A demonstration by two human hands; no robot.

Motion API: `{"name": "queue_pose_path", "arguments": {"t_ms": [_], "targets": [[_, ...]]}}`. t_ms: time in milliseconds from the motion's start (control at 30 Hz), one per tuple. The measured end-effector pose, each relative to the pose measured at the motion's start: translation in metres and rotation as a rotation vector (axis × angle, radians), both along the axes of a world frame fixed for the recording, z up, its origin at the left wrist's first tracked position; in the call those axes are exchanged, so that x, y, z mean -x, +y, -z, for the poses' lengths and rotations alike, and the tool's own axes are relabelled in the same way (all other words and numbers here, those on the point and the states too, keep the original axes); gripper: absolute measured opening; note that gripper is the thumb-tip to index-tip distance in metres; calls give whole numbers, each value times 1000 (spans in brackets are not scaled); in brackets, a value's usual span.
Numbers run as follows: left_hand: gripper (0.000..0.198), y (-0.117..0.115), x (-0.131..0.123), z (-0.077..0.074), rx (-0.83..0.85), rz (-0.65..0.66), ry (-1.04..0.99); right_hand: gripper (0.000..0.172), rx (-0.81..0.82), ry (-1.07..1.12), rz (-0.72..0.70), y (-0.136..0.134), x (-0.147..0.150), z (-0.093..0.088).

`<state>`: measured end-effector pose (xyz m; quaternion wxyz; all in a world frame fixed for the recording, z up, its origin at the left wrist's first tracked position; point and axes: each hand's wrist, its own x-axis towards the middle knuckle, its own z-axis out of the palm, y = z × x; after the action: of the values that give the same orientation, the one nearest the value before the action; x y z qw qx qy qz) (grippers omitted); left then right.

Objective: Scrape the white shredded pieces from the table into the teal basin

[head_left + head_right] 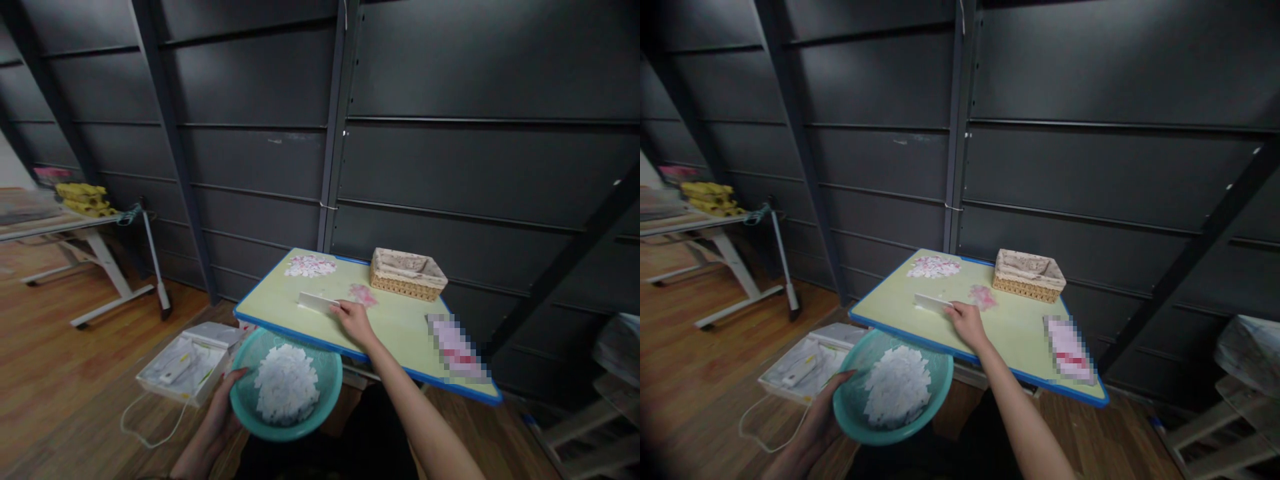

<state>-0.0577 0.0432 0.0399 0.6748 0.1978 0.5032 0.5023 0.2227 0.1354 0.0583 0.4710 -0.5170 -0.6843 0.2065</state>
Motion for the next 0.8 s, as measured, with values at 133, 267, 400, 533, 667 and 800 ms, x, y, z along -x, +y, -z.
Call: {"name": "queue_pose_path", "arguments": {"t_ms": [133,267,400,533,667,800], "targets": [[12,-2,1,-4,10,-13,19,38,56,35,-56,-10,0,-4],[6,-2,4,1,-21,7,-9,41,95,39,-82,-22,2,-11],[9,0,6,7,-32,12,0,42,108,20,-90,-31,2,-15],[8,-1,6,5,-14,32,-32,45,108,32,-111,-34,1,-15],[7,-4,4,-1,-4,14,-16,46,33,99,0,-25,-5,-15],[11,-4,1,-4,1,-9,-18,43,-137,37,245,-6,-15,-16]]}}
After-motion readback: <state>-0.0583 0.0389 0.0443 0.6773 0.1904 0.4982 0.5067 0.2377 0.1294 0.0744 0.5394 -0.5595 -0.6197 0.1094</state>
